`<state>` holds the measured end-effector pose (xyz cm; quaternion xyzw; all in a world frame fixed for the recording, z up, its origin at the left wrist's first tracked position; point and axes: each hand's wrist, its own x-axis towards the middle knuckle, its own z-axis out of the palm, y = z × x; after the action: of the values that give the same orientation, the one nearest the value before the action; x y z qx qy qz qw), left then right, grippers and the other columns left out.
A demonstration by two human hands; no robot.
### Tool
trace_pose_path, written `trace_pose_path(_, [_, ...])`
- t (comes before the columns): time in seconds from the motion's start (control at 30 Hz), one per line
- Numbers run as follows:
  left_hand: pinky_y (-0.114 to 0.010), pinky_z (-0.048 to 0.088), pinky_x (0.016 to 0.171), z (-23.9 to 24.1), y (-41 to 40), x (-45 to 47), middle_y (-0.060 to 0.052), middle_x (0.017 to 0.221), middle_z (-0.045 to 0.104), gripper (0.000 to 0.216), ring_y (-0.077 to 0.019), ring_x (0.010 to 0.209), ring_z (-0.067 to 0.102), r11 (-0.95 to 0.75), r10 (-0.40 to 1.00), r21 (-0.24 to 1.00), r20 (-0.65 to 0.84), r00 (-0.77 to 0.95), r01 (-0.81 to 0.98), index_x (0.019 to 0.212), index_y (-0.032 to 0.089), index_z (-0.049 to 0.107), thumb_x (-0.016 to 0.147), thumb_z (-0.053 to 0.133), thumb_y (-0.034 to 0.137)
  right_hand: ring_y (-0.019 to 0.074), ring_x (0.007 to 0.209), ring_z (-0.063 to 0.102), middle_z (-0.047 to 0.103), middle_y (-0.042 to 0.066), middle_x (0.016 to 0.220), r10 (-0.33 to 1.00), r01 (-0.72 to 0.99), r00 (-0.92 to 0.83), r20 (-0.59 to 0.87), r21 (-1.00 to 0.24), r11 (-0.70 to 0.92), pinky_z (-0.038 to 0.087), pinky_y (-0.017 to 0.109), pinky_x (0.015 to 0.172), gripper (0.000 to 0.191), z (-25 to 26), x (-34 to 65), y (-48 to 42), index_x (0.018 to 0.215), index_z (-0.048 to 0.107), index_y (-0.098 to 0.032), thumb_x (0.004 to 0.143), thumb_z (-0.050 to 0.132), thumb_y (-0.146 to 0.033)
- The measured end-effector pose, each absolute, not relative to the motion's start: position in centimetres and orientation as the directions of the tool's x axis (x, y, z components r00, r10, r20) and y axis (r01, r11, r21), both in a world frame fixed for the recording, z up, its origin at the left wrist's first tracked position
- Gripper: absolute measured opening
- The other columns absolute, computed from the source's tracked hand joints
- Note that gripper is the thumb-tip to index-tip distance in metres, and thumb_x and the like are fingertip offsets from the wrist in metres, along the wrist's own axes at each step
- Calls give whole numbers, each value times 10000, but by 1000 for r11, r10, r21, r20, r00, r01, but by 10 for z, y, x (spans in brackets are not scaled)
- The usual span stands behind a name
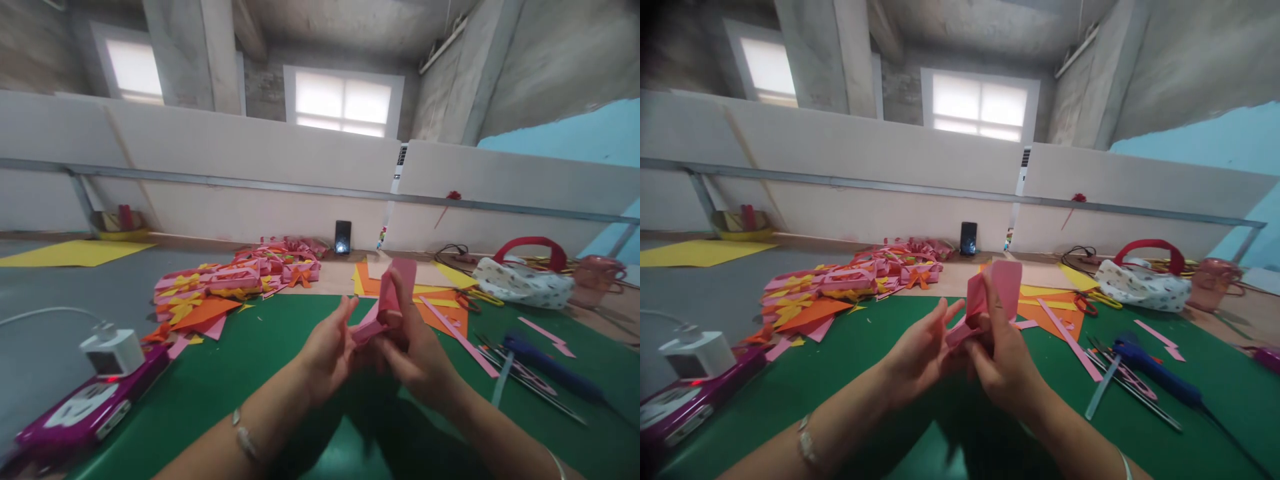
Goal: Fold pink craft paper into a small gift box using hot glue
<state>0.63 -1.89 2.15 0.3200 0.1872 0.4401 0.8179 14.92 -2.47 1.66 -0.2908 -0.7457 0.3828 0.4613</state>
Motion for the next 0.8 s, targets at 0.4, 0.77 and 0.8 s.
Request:
trace_pose_path(0.4, [-203,404,484,7,-21,15,-64,885,598,588,-101,571,545,99,779,890,208,591,-445,1308,237,360,792,544,450,72,445,525,548,-25,749,760,-7,-541,360,-906,424,420,187,396,849,22,153,-24,1379,-188,-315,827,425,-113])
trace_pose_path(0.77, [-361,436,897,17,-14,4,-78,1011,658,368,-206,952,604,-54,841,950,210,499,-308,1086,165,579,737,654,255,44,451,493,576,22,897,745,289,-556,369,-754,590,460,220,488,740,17,164,-21,1421,42,-303,801,372,-70])
trace_pose_path(0.8, [-368,450,883,17,-13,3,-79,997,664,356,-209,938,613,-37,858,957,179,481,-289,1072,164,584,734,656,251,43,454,492,580,24,913,737,304,-540,406,-722,621,457,218,491,729,19,165,-19,1416,104,-305,789,393,-69])
